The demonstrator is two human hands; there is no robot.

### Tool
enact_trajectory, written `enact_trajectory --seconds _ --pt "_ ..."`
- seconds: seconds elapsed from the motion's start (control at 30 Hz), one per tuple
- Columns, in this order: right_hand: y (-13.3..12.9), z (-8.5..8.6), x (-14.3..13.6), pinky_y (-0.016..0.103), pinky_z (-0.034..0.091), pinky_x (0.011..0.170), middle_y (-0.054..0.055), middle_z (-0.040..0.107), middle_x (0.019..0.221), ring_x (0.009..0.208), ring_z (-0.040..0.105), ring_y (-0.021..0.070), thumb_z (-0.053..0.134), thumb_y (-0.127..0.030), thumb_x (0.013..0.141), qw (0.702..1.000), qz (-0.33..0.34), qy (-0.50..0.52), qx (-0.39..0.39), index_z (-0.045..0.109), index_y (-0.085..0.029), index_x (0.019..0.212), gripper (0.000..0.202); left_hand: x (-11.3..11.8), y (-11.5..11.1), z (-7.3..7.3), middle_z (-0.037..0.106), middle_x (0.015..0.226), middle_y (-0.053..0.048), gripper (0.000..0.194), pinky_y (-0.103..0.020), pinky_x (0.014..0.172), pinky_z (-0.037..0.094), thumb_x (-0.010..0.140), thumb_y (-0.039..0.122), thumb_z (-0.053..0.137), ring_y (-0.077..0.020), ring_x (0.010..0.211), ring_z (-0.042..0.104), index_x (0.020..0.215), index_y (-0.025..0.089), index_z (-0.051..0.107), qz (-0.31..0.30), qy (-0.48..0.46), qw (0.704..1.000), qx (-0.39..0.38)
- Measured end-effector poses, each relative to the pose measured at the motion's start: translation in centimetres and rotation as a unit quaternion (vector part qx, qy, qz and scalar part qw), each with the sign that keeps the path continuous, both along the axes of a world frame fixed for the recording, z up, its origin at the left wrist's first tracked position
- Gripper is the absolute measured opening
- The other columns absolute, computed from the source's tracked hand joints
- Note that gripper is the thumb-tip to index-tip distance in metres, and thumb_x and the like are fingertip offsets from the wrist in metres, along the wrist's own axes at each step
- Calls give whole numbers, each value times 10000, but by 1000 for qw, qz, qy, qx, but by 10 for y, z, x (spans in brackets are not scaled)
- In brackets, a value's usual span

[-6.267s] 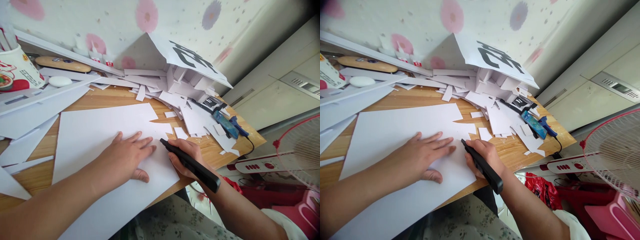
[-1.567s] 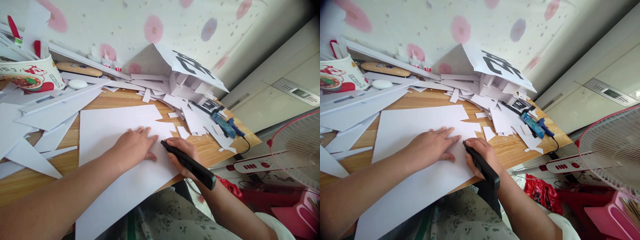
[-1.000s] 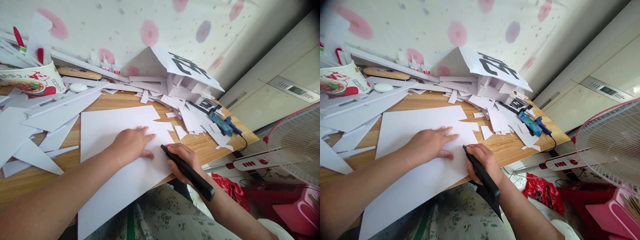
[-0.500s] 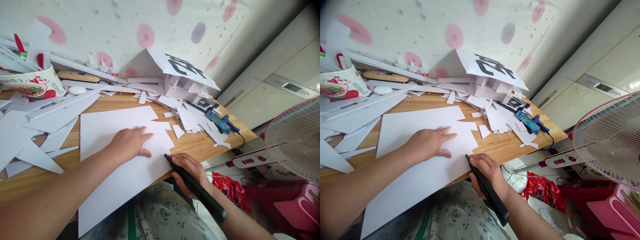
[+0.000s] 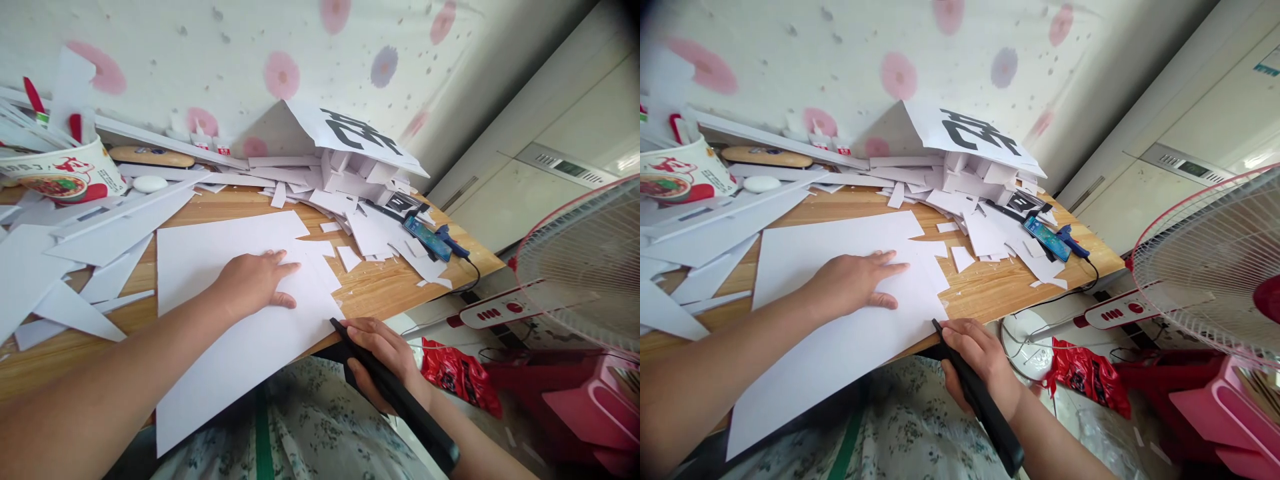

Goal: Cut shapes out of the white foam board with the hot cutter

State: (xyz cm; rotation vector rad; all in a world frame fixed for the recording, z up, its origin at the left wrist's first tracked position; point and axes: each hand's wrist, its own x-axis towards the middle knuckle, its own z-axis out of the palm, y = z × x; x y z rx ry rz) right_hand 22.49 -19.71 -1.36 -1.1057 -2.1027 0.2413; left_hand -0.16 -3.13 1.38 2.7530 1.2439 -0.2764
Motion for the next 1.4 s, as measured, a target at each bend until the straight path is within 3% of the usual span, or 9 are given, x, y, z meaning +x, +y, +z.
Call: enact_trajectory --seconds 0.5,0.73,0.87,0.93,1.03,1.1,1.17,1.3,1.4 --pt "-13 -5 1 448 542 886 159 627 1210 1086 621 264 580 -52 748 1000 -8 8 -1 466 -211 1319 604 -1 0 3 304 1558 -99 747 -470 955 467 806 673 565 -329 1375 390 1441 310 418 5 -14 1000 -10" --pt "-24 -14 12 430 552 851 124 667 1129 1033 646 259 566 -89 767 994 -10 113 -4 550 -216 1227 477 -3 -4 1 316 1550 -120 703 -487 986 445 830 601 587 -345 1387 363 1430 260 450 0 -38 999 -8" --pt "-11 -6 30 404 542 850 88 680 1102 1046 644 249 549 -134 813 977 -122 174 -11 588 -242 1064 275 -16 2 -3 424 1497 -82 580 -437 1045 416 869 522 554 -284 1375 399 1363 219 538 17 -91 996 -5" --pt "5 1 45 426 520 858 81 681 1074 1039 637 261 556 -104 783 976 -184 119 16 574 -243 967 231 -29 12 -3 472 1467 -72 546 -412 1089 374 897 500 500 -260 1373 405 1355 205 545 42 -112 992 30" --pt "34 10 65 493 481 816 44 683 828 813 653 269 516 -44 683 972 -225 -57 43 561 -232 859 261 -53 30 -1 465 1469 -109 575 -426 1115 331 908 488 447 -282 1369 404 1381 168 513 107 -111 983 96" --pt "50 12 69 522 459 803 20 665 718 685 633 254 491 -29 640 963 -222 -145 41 566 -226 826 281 -68 41 -1 447 1473 -155 612 -447 1092 349 904 488 427 -312 1349 424 1400 134 485 157 -85 978 106" --pt "61 11 62 533 445 827 28 689 751 691 644 252 494 -27 653 967 -194 -163 43 579 -220 864 299 -80 49 -3 444 1471 -173 643 -453 1068 369 894 507 419 -325 1336 437 1409 124 467 193 -67 974 93" --pt "68 17 34 490 455 842 40 699 828 758 650 236 543 -71 776 986 -106 -125 18 604 -222 926 221 -87 54 -6 485 1446 -148 645 -427 1067 371 883 523 428 -303 1326 450 1398 138 471 213 -79 971 80" --pt "73 27 27 434 493 829 76 680 1008 929 631 253 593 -210 856 997 -76 -27 7 632 -233 1004 155 -79 49 -4 448 1473 -153 639 -434 1094 345 887 515 445 -298 1348 423 1401 137 477 196 -87 973 80"
